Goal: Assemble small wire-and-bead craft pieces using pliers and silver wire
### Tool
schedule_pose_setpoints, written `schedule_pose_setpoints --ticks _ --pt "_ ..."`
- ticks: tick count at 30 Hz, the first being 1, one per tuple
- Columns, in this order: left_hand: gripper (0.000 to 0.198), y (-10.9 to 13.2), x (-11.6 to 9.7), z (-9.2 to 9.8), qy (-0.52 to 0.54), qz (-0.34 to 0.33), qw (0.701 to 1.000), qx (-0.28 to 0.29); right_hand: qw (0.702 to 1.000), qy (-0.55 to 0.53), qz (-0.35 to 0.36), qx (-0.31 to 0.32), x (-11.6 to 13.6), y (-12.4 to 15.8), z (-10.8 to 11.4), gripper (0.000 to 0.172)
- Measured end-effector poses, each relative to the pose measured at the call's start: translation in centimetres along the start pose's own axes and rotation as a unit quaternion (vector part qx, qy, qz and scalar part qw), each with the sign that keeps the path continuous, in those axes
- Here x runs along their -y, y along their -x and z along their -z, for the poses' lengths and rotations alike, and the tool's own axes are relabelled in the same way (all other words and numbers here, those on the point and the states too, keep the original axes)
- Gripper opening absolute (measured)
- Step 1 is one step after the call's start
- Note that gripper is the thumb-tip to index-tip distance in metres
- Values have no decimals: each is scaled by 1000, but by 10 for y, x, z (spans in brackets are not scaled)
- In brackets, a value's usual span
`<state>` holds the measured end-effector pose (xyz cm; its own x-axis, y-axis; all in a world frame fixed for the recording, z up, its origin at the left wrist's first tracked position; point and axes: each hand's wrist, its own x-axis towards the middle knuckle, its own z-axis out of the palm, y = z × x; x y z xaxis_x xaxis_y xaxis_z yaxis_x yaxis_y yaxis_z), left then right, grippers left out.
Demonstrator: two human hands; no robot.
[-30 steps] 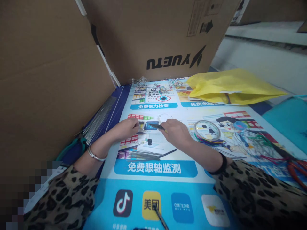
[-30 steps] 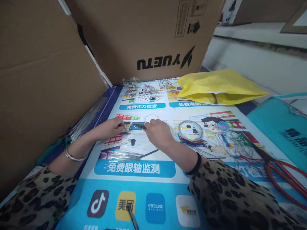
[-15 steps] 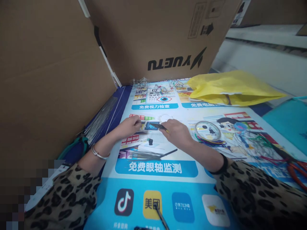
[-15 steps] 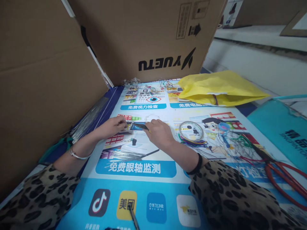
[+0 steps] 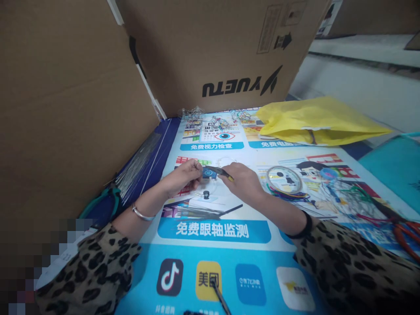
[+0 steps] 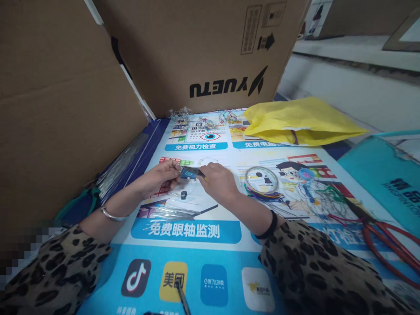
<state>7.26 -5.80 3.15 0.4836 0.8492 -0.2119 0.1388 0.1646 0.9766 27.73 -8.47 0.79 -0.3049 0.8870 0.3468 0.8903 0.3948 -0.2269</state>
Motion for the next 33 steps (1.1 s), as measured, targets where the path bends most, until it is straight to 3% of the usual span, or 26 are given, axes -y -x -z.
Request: schedule_pose_setpoints --ticks 10,24,33 --pt "12 2 -4 -2 -18 40 999 19 1000 -7 10 -14 -1 0 -3 23" --pt "25 -2 2 2 19 25 1000 -1 1000 9 -10 -7 0 -1 0 23" --pt "23 -2 4 4 -15 12 1000 12 1000 14 -12 10 0 -1 0 22"
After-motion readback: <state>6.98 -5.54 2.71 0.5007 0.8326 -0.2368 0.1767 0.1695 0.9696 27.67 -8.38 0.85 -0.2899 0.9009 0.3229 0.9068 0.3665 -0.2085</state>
